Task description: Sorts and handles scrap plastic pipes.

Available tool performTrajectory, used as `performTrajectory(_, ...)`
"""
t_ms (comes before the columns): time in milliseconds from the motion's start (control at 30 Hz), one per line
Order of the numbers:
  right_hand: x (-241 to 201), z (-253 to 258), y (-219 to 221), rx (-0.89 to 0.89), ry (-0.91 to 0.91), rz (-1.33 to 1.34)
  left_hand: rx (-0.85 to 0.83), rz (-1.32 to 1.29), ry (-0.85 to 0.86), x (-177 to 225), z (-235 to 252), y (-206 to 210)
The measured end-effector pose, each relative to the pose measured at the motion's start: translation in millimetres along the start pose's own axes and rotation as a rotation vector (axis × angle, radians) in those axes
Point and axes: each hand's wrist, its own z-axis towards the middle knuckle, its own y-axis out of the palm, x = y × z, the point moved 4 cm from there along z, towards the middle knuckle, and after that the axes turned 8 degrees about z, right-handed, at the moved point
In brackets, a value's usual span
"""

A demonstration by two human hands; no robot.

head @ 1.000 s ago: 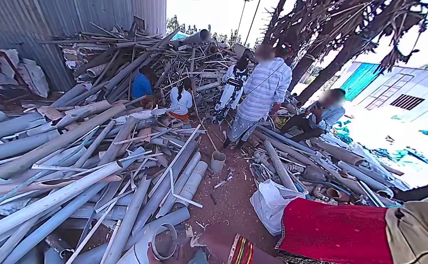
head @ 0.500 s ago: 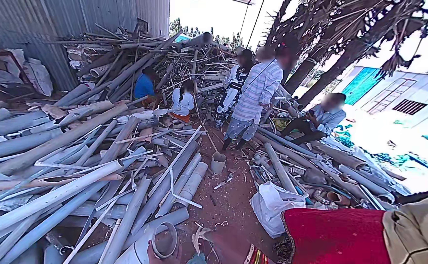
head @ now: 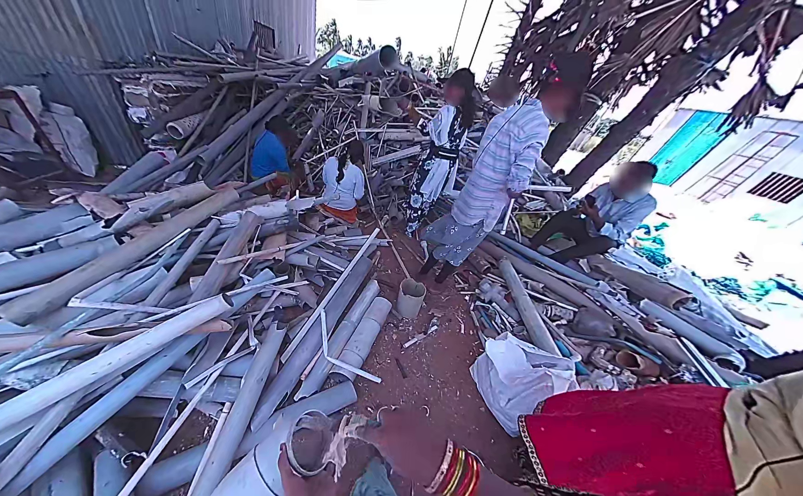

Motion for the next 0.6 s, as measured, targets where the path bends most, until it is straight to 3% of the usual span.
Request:
performTrajectory(100, 9, 3, 3, -0.108, 0.087, -0.026, -0.044, -0.002, 0.007, -2, 6, -12)
performTrajectory(167, 5, 1, 14, -0.204, -0.029, -0.015, -0.086, 0.013, 0.033, -3, 13, -19)
performTrajectory(233, 1, 0, 9, -0.171, -0.089, 0.029, -0.156, -0.002, 0.100, -9, 17, -22)
performTrajectory(300, 1, 1, -6, -0.045, -0.035, 0.079, -0.221, -0.004, 0.162, -7, 9, -18)
performTrajectory(367, 5, 4, -12, -0.004, 0.061, 0.057, 0.050, 0.030, 0.019, 8, -21, 16)
performTrajectory(400, 6, 6, -8, -0.041, 0.088, 0.035, 0.070, 0.040, -0.008, 10, -26, 20)
performTrajectory(467, 7, 6, 7, -0.178, 0.050, 0.028, -0.114, 0.014, 0.046, 3, -10, 0)
performTrajectory(500, 5, 6, 12, -0.213, -0.006, 0.039, -0.123, 0.006, 0.043, 3, -9, 0)
performTrajectory(600, -5, 4, -3, -0.121, -0.041, 0.067, 0.018, -0.036, -0.027, 18, -43, 32)
